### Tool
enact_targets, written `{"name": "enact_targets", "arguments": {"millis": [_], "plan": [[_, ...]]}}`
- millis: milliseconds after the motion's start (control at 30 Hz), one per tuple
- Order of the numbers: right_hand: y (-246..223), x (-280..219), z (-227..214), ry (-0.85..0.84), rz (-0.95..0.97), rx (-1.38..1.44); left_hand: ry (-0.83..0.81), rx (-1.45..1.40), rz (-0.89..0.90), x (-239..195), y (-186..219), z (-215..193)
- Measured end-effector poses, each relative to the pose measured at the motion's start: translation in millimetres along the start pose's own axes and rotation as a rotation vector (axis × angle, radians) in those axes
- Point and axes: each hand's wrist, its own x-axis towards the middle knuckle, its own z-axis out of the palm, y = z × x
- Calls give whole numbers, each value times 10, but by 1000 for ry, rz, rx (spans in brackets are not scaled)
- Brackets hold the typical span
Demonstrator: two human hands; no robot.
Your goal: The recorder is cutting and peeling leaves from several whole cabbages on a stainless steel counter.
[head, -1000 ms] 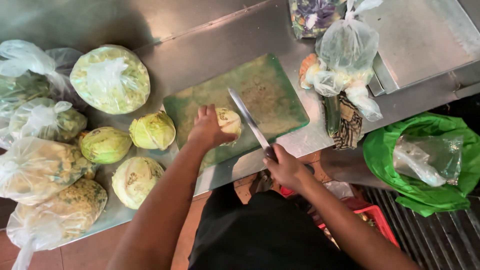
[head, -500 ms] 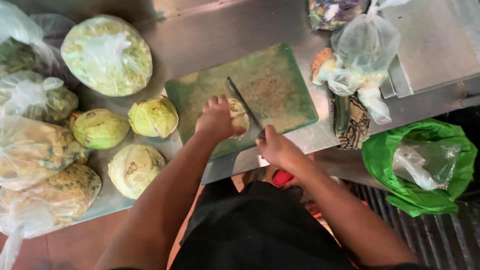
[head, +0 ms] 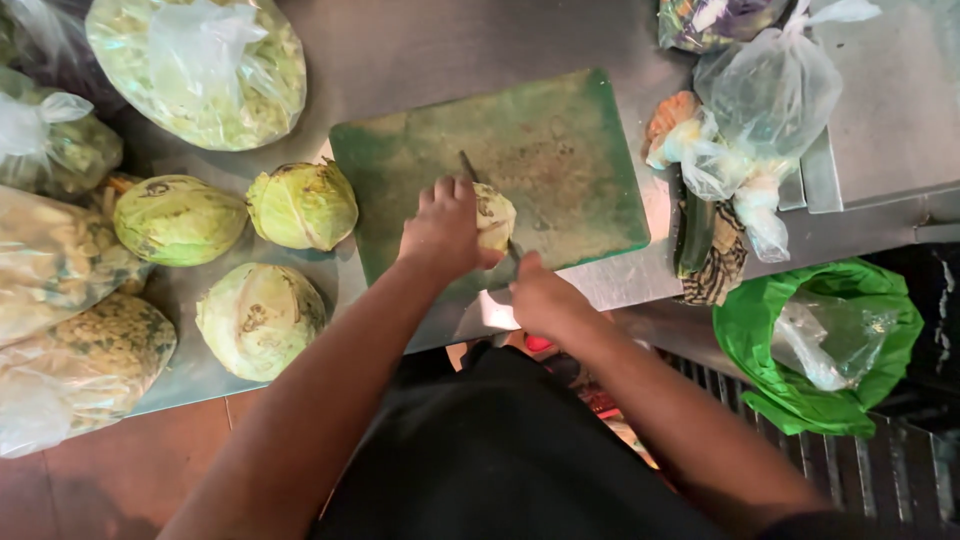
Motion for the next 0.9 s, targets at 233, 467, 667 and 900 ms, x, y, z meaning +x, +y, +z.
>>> {"name": "enact_targets", "arguments": {"millis": [233,467,667,900], "plan": [[321,-348,374,9,47,48,29,-42,2,106,-71,30],[726,-364,789,57,49,93,28,-153,16,237,-419,112],[732,-255,364,180,147,213,230,-635,85,240,-1188,492],[729,-292,-201,443,82,240,120,-1141,-294,-42,-893,88]]}}
